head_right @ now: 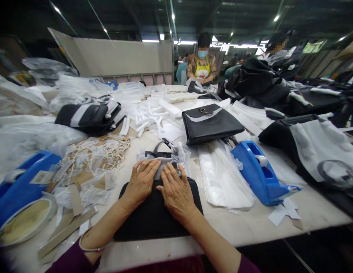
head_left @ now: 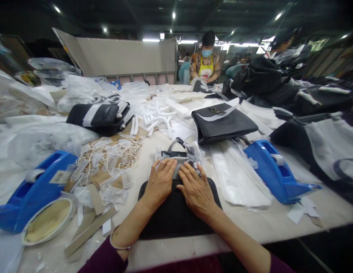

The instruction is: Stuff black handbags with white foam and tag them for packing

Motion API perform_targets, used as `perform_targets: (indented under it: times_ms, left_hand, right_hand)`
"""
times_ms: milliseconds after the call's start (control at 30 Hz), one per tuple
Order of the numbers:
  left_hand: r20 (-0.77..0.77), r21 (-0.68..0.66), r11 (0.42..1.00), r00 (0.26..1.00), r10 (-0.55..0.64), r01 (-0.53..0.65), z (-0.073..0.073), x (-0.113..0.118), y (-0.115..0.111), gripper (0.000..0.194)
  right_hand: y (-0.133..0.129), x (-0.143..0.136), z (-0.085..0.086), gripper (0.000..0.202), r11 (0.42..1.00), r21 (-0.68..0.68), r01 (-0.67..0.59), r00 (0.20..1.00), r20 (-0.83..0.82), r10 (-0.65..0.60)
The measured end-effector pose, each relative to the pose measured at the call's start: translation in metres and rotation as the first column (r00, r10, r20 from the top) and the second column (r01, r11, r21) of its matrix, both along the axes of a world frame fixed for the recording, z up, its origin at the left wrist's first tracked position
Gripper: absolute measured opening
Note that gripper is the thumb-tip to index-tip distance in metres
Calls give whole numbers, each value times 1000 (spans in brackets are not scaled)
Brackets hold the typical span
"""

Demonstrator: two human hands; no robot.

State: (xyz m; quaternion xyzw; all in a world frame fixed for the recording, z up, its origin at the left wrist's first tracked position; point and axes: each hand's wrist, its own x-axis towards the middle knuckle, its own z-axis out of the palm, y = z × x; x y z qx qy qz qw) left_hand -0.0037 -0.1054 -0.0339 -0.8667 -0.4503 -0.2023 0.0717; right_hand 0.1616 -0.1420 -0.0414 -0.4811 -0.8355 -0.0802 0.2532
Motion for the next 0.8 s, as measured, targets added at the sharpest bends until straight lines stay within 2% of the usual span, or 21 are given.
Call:
perform_targets:
  times_ms: [167,300,433,600,700,800]
  left_hand:
    - [-60,-48,999,998,0,-2,6,3,8,46]
    - [-75,-103,995,997,2,-9,13,9,21,40]
    - [-57,-88,996,998,0,-5,14,8,25,36]
    - [0,37,996,997,-81,81,8,3,6,32]
    - [-2,17,988,989,-150,150,-1,3,-14,42]
    - [46,-10,989,988,-144,145,-10,2,-32,53]
  right_hand:
    - [2,0,2,32,998,-56,-11,1000,19,13]
    - [2,1,4,30,997,-73,-20,1000,5,20]
    - [2,1,5,29,996,-85,-19,1000,4,19]
    - [1,0,4,30,996,-83,-26,999,-24,25]
    - [0,0,4,35,997,-71,-41,997,-64,36]
    - [-1,-1,7,32,999,-35,-25,992,-122,20]
